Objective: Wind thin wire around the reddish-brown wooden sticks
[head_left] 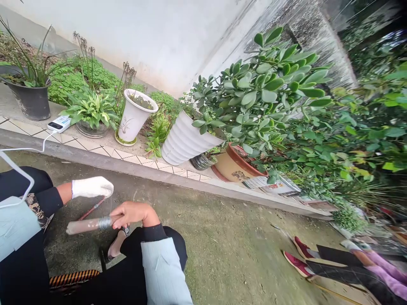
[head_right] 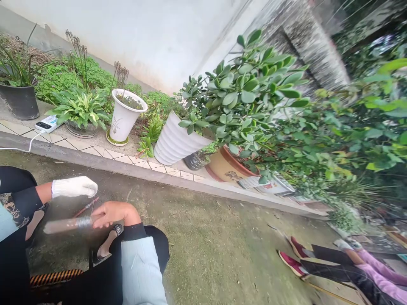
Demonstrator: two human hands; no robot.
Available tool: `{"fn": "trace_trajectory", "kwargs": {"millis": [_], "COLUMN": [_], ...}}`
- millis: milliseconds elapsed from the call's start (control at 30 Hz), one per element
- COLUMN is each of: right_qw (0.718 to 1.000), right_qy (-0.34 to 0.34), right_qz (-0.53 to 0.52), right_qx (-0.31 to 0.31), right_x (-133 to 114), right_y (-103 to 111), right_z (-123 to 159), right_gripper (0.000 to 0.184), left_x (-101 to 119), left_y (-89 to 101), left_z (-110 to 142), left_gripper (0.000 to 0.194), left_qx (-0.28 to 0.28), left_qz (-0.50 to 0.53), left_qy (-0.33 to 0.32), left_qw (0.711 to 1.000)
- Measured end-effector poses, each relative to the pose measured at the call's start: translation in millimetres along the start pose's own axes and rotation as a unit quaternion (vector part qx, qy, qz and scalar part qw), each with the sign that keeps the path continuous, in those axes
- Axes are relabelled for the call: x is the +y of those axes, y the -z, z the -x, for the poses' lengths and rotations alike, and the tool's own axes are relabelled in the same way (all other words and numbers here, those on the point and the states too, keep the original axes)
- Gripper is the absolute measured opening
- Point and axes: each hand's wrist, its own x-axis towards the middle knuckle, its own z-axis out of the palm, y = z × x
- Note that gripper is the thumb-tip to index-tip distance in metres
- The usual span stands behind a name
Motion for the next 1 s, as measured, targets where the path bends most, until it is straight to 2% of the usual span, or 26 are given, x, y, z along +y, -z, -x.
{"fn": "trace_trajectory", "kwargs": {"millis": [33, 67, 133, 167, 200, 233, 333, 400, 467, 533, 567, 633, 667, 700, 733, 767, 800, 867, 900, 933, 1000], "right_qw": [0.994, 0.972, 0.894, 0.857, 0.832, 0.819, 0.824, 0.831, 0.858, 0.9, 0.927, 0.974, 0.989, 0.997, 0.999, 0.991, 0.97, 0.893, 0.855, 0.83, 0.824], "right_qy": [0.063, 0.114, 0.163, 0.16, 0.138, 0.101, -0.06, -0.161, -0.227, -0.249, -0.237, -0.158, -0.096, -0.024, 0.046, 0.105, 0.149, 0.185, 0.169, 0.133, 0.022], "right_qz": [-0.045, -0.087, -0.154, -0.172, -0.178, -0.17, -0.04, 0.106, 0.213, 0.239, 0.226, 0.161, 0.116, 0.066, 0.017, -0.038, -0.087, -0.17, -0.189, -0.191, -0.127], "right_qx": [0.08, 0.187, 0.387, 0.458, 0.508, 0.539, 0.562, 0.521, 0.408, 0.264, 0.182, 0.036, -0.013, -0.037, -0.003, 0.077, 0.172, 0.374, 0.452, 0.507, 0.552], "right_x": [0, 1, 7, 11, 16, 20, 28, 26, 21, 13, 10, 4, 1, 0, -1, -1, 0, 6, 10, 15, 25], "right_y": [0, 3, 12, 17, 23, 28, 34, 30, 22, 12, 7, 0, -2, -2, -1, 1, 3, 11, 15, 18, 24], "right_z": [6, 11, 17, 18, 16, 13, -3, -15, -27, -36, -37, -31, -25, -16, -6, 3, 10, 17, 16, 14, 5], "right_gripper": [0.021, 0.023, 0.023, 0.022, 0.021, 0.019, 0.018, 0.02, 0.018, 0.011, 0.009, 0.01, 0.013, 0.017, 0.023, 0.027, 0.029, 0.032, 0.033, 0.032, 0.027], "left_x": [-1, -3, -8, -10, -11, -11, -5, 0, 3, 2, 0, -5, -9, -12, -14, -17, -18, -17, -15, -12, -4], "left_y": [1.2, 2.0, 1.7, 0.7, -0.8, -2.6, -7.3, -8.4, -7.5, -4.9, -3.2, 0.7, 2.7, 4.7, 6.3, 7.4, 7.8, 6.2, 4.3, 1.9, -3.0], "left_z": [1, 2, 4, 6, 8, 11, 17, 20, 20, 18, 17, 14, 13, 11, 10, 10, 10, 11, 12, 14, 17], "left_gripper": [0.026, 0.028, 0.03, 0.029, 0.027, 0.025, 0.021, 0.021, 0.022, 0.021, 0.021, 0.02, 0.02, 0.021, 0.023, 0.025, 0.027, 0.029, 0.028, 0.027, 0.025], "left_qx": [0.012, 0.025, 0.044, 0.045, 0.035, 0.016, -0.064, -0.091, -0.071, -0.024, 0.001, 0.04, 0.06, 0.081, 0.101, 0.116, 0.121, 0.092, 0.057, 0.016, -0.058], "left_qz": [0.029, 0.053, 0.065, 0.057, 0.044, 0.035, 0.022, 0.001, -0.029, -0.047, -0.05, -0.043, -0.033, -0.02, -0.003, 0.013, 0.029, 0.059, 0.065, 0.065, 0.045], "left_qy": [0.014, 0.031, 0.055, 0.058, 0.054, 0.044, 0.014, 0.001, 0.0, -0.001, 0.0, 0.009, 0.016, 0.024, 0.029, 0.033, 0.035, 0.03, 0.024, 0.018, 0.013], "left_qw": [0.999, 0.998, 0.995, 0.996, 0.997, 0.998, 0.998, 0.996, 0.997, 0.999, 0.999, 0.998, 0.998, 0.996, 0.994, 0.993, 0.992, 0.994, 0.996, 0.998, 0.997]}}
